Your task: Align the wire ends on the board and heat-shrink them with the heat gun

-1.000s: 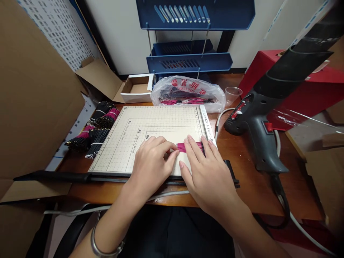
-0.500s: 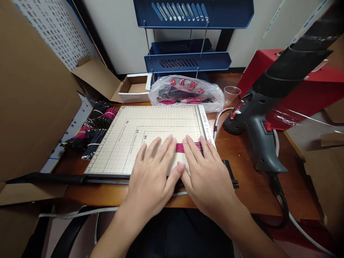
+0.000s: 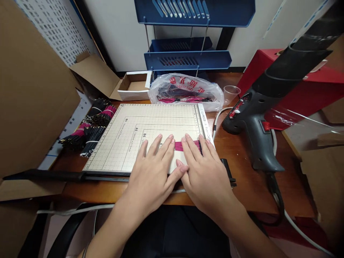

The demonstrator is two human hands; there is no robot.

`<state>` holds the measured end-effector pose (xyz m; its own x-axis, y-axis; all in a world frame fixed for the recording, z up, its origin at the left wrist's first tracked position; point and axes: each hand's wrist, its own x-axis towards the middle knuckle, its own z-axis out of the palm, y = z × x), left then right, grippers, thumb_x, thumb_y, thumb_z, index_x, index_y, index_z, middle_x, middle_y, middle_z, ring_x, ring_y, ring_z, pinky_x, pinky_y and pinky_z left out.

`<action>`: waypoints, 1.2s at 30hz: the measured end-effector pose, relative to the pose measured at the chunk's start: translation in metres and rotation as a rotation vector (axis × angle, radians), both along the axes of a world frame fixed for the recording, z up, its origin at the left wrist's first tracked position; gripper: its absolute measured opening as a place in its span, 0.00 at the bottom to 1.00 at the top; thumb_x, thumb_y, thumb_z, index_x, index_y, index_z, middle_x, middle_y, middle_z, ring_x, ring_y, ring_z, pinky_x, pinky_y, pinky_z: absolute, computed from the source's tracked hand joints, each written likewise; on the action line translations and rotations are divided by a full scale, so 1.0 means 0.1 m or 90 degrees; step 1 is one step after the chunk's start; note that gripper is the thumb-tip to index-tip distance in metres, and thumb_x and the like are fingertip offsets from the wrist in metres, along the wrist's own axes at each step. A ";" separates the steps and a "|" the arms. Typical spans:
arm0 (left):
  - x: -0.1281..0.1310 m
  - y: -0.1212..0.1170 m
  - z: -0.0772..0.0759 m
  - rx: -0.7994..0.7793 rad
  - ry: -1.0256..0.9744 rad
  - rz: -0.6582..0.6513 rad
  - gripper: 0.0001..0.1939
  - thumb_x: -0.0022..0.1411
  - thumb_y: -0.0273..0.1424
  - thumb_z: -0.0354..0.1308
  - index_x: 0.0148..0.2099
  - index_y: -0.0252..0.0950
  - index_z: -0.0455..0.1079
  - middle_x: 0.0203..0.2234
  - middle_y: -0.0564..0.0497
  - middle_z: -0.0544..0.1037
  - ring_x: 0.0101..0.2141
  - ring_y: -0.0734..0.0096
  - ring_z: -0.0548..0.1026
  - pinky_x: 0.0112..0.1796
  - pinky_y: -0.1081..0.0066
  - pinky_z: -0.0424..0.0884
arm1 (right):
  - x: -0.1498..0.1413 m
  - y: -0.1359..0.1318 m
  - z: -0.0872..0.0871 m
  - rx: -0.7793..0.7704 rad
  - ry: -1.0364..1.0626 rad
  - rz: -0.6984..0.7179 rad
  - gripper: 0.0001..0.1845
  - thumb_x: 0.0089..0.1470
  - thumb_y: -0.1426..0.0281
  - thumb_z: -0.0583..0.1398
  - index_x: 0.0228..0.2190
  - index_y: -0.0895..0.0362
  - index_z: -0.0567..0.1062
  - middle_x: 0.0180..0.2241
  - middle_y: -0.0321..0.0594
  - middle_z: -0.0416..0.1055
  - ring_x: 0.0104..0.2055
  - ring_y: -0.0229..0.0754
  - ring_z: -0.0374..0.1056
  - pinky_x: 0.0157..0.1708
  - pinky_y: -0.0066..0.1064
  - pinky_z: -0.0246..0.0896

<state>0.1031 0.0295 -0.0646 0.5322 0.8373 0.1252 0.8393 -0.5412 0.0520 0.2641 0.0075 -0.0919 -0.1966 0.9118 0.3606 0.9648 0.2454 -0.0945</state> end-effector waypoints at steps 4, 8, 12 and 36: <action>0.00 -0.02 0.00 -0.005 -0.009 -0.010 0.37 0.76 0.50 0.32 0.74 0.31 0.53 0.72 0.48 0.54 0.71 0.51 0.53 0.66 0.39 0.53 | 0.00 0.01 0.00 0.009 -0.003 0.002 0.31 0.68 0.62 0.47 0.65 0.65 0.65 0.67 0.46 0.60 0.70 0.65 0.55 0.69 0.53 0.53; -0.01 -0.02 0.01 -0.021 0.002 -0.039 0.35 0.77 0.49 0.31 0.75 0.33 0.50 0.72 0.48 0.52 0.72 0.53 0.51 0.66 0.36 0.52 | 0.00 0.01 -0.01 0.009 0.004 0.001 0.31 0.68 0.61 0.48 0.65 0.65 0.65 0.68 0.47 0.59 0.70 0.65 0.54 0.69 0.53 0.53; 0.00 0.00 0.02 -0.023 0.007 -0.045 0.36 0.77 0.50 0.31 0.74 0.31 0.49 0.72 0.46 0.52 0.72 0.52 0.52 0.65 0.35 0.51 | 0.00 0.01 -0.02 0.010 0.012 -0.001 0.31 0.68 0.62 0.49 0.65 0.65 0.65 0.68 0.48 0.59 0.70 0.65 0.54 0.69 0.54 0.53; 0.30 0.07 -0.11 0.060 -0.008 -0.160 0.43 0.74 0.53 0.40 0.69 0.15 0.57 0.69 0.25 0.57 0.70 0.42 0.55 0.68 0.50 0.56 | 0.56 -0.03 0.20 -0.134 0.390 -0.117 0.32 0.56 0.67 0.56 0.62 0.51 0.61 0.66 0.43 0.63 0.67 0.52 0.61 0.66 0.54 0.58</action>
